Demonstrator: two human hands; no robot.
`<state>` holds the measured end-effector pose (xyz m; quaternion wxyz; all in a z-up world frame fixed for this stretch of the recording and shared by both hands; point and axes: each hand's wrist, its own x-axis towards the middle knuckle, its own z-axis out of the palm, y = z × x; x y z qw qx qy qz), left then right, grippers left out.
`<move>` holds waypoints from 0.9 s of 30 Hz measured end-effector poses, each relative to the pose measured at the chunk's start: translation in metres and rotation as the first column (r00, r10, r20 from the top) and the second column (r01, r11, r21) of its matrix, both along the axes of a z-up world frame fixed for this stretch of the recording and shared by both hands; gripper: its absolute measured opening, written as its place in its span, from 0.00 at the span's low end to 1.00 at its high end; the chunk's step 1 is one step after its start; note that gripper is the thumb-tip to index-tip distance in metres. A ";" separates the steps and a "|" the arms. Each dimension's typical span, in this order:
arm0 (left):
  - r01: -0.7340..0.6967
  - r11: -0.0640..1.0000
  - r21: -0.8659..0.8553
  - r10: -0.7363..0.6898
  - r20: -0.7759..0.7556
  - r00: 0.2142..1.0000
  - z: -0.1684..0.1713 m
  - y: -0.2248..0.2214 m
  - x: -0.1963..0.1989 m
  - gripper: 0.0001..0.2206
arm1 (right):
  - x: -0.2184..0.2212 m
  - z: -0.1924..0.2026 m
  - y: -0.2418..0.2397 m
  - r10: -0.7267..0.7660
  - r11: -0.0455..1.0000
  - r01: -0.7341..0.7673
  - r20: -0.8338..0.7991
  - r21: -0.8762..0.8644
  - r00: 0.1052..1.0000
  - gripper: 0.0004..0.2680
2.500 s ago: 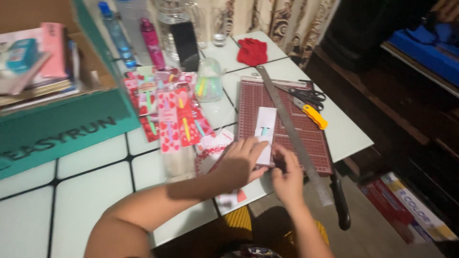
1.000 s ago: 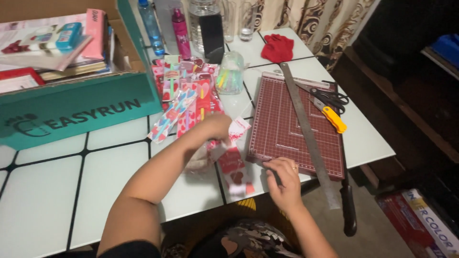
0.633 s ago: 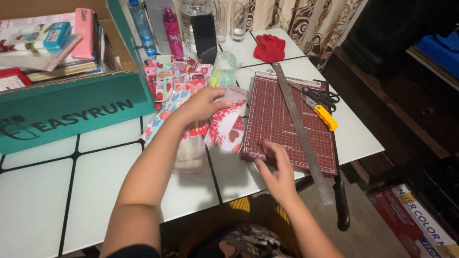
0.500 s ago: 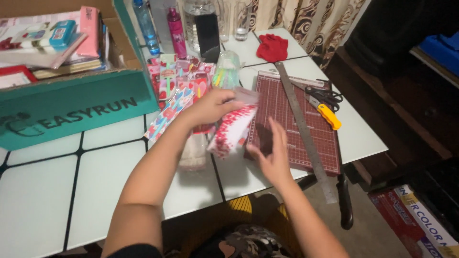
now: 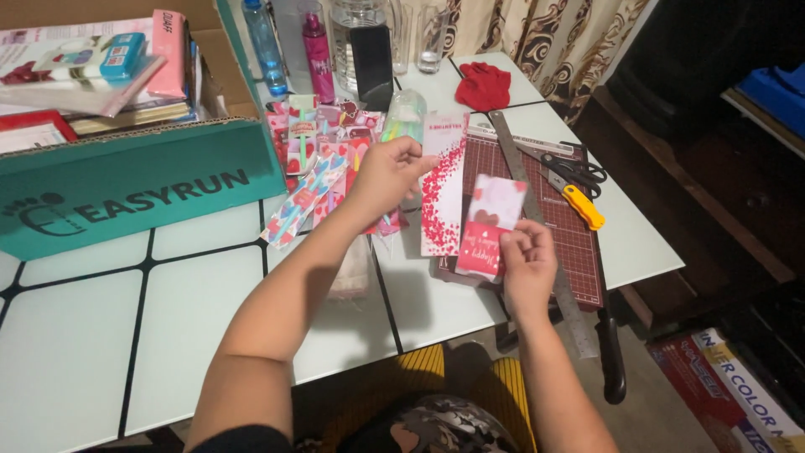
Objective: The person prepares small decorative paper items by using a paper cutter to trim a sheet, and then organizes several printed paper bookmarks into groups.
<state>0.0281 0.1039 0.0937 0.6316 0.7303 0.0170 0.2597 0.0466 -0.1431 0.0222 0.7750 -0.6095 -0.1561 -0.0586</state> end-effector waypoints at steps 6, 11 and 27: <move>0.061 0.998 -0.031 -0.062 -0.033 0.998 0.005 -0.007 -0.004 0.12 | 0.006 0.008 -0.002 -0.136 0.990 0.140 0.157 -0.013 0.978 0.10; 0.152 0.984 -0.096 -0.158 -0.061 0.986 0.014 -0.024 -0.016 0.12 | -0.004 0.010 0.007 -0.076 0.996 0.073 0.057 0.049 0.996 0.06; 0.357 0.930 0.089 -0.312 -0.325 0.893 -0.034 -0.067 -0.004 0.43 | -0.005 0.011 0.001 -0.127 0.989 0.122 0.058 0.086 0.990 0.10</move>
